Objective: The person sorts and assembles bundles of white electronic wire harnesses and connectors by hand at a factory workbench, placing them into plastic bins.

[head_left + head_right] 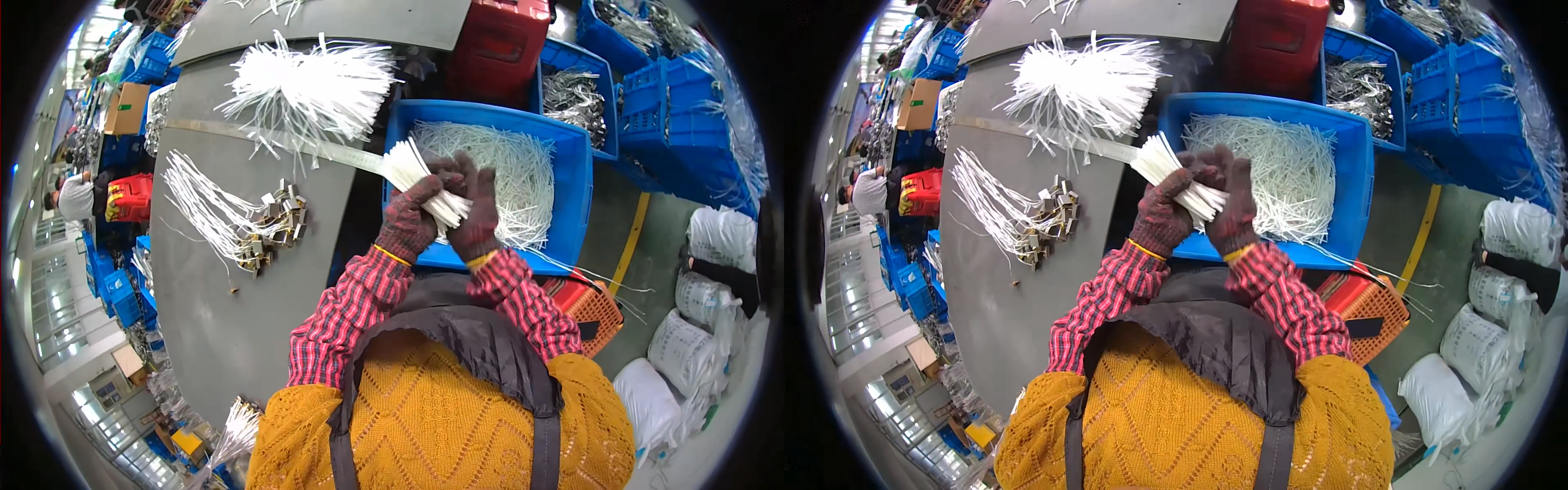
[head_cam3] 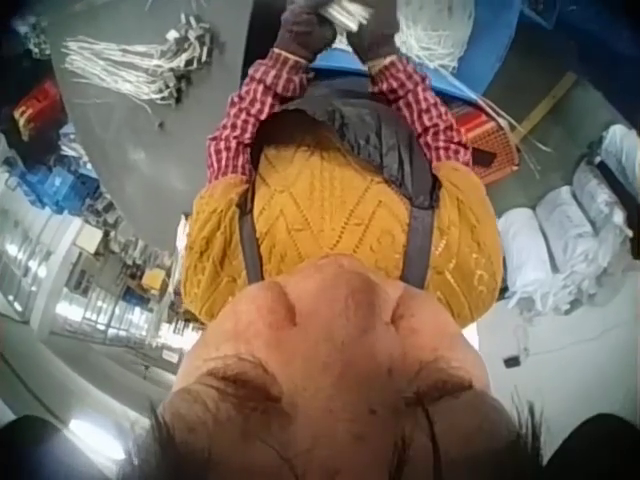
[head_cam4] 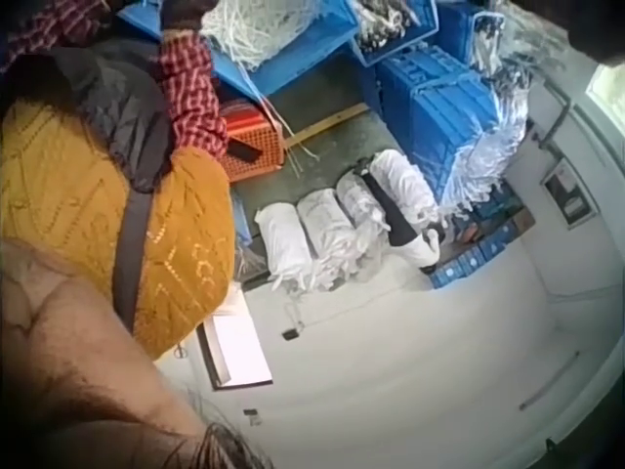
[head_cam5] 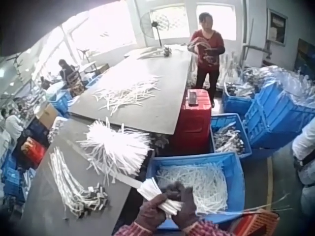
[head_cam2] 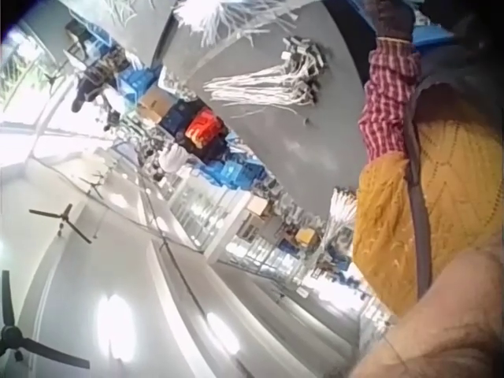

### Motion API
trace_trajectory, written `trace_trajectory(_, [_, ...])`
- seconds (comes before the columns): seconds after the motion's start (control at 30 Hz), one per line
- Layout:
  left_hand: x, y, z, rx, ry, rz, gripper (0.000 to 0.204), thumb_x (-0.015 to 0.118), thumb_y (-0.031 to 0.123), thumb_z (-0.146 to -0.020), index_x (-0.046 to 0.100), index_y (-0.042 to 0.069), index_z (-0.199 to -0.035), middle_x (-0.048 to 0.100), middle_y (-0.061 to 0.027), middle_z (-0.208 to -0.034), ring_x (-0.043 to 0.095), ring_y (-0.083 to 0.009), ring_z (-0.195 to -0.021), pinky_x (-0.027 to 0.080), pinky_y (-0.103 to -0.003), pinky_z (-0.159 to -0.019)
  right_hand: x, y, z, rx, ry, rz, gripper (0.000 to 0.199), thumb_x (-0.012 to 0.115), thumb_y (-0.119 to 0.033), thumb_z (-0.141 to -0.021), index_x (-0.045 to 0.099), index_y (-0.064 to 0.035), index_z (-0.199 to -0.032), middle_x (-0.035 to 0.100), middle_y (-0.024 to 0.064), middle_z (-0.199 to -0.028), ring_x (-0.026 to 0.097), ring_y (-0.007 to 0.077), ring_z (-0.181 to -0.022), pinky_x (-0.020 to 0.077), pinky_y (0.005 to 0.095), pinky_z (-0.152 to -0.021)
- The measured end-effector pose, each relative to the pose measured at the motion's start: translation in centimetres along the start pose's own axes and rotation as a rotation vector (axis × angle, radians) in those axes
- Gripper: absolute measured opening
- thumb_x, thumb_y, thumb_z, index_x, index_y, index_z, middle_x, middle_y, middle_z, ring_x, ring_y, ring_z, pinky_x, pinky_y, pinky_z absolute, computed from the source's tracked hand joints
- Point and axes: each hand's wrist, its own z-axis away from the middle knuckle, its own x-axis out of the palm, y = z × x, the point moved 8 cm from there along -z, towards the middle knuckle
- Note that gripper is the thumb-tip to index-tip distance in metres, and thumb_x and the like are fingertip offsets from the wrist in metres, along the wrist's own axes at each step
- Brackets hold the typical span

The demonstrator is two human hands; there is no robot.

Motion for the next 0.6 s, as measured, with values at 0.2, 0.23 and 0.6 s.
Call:
trace_trajectory(0.2, [-5.1, 5.6, 2.9, 0.201, 0.257, 0.002, 0.024, 0.063, 0.006, -0.094, 0.057, 0.003, -0.118, 0.066, -0.0133, -0.112, 0.066, -0.0252, -0.105, 0.053, -0.04, -0.097, 5.2, 4.5, 0.9, -0.269, 0.059, 0.413, 0.063, 0.052, -0.057, -0.097, 0.056, -0.0019, -0.127, 0.062, 0.0055, -0.109, 0.059, 0.0183, -0.101, 0.0451, 0.0355, -0.098])
trace_trajectory(0.23, [-5.7, 5.5, 4.1, 0.182, 0.265, 0.122, 0.026, 0.062, 0.006, -0.095, 0.057, 0.002, -0.12, 0.066, -0.0134, -0.111, 0.065, -0.0256, -0.105, 0.052, -0.04, -0.097, 5.0, 5.3, 0.2, -0.32, 0.026, 0.286, 0.058, 0.055, -0.051, -0.098, 0.057, -0.0004, -0.126, 0.061, 0.0053, -0.107, 0.057, 0.0166, -0.097, 0.0458, 0.0332, -0.095])
trace_trajectory(0.6, [-17.5, 16.5, 20.1, 0.373, 0.485, 0.044, 0.021, 0.062, 0.007, -0.094, 0.066, 0.0, -0.114, 0.07, -0.0093, -0.107, 0.066, -0.021, -0.098, 0.05, -0.034, -0.096, 12.8, 24.6, 3.7, 0.0, -0.285, 0.662, 0.067, 0.049, -0.053, -0.101, 0.051, 0.0025, -0.137, 0.06, 0.0126, -0.124, 0.057, 0.022, -0.115, 0.0464, 0.0385, -0.099])
